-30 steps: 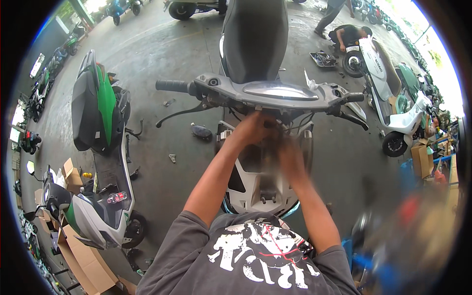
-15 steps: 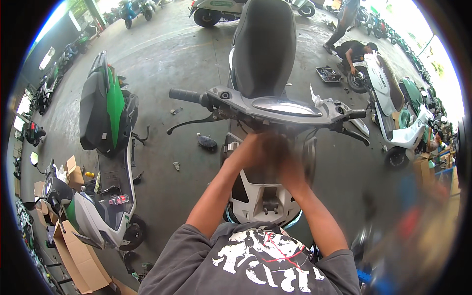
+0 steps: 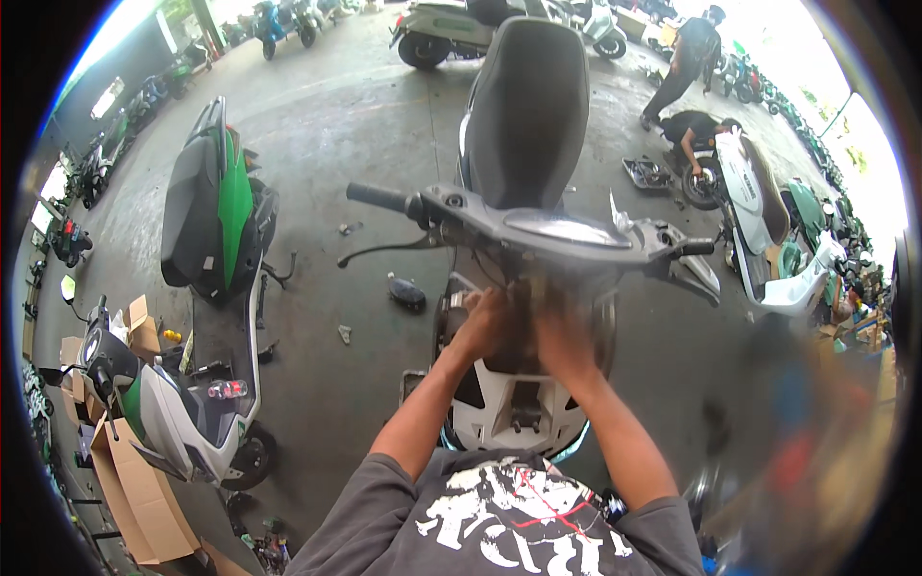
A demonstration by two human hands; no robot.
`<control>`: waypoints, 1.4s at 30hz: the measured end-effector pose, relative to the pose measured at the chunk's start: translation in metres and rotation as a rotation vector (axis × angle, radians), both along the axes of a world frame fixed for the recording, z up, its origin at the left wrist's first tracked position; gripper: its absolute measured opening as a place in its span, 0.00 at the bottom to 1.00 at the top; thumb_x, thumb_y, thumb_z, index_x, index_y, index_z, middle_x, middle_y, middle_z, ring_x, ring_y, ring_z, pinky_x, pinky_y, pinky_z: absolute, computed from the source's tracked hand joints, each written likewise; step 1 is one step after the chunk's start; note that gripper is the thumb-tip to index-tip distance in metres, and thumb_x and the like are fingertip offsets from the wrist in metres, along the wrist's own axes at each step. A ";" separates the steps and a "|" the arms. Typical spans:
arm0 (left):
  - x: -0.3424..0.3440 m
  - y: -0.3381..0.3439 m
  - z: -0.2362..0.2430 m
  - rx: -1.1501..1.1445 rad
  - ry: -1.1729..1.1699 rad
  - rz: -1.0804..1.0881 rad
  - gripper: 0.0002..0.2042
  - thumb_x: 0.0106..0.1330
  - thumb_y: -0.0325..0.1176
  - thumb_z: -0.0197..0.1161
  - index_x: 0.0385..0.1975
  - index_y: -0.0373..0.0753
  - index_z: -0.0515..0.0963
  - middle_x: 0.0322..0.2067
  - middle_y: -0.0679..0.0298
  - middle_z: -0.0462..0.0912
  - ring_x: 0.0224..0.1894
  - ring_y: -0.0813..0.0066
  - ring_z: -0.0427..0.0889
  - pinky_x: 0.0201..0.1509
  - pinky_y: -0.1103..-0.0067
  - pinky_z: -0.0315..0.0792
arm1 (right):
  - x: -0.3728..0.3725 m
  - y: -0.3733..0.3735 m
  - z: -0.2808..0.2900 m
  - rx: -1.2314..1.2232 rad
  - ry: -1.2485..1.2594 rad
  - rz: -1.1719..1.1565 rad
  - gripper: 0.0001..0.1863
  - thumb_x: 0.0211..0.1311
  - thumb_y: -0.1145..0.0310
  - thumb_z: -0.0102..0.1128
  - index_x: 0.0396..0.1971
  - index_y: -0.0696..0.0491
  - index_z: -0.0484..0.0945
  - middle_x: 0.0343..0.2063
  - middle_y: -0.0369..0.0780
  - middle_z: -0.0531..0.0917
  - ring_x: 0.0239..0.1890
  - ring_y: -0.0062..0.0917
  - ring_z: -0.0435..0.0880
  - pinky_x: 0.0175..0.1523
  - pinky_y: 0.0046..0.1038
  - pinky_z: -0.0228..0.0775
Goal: The person attaches a plastic fairing and a license plate bracket to the front of a scooter. The person aligns the fairing by hand, fits the bracket, and then tightens a fastener using a power drill.
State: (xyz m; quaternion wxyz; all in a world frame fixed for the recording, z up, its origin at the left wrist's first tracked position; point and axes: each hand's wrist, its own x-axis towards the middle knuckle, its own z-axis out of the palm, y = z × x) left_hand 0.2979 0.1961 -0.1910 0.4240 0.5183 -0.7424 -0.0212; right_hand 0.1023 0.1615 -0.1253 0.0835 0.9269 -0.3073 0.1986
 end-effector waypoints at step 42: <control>-0.079 0.015 0.036 0.044 -0.439 0.225 0.12 0.57 0.36 0.66 0.41 0.46 0.80 0.43 0.61 0.75 0.46 0.60 0.76 0.48 0.64 0.70 | -0.060 -0.036 -0.014 0.172 -0.310 0.021 0.13 0.50 0.76 0.55 0.37 0.49 0.82 0.41 0.37 0.81 0.54 0.33 0.74 0.58 0.39 0.62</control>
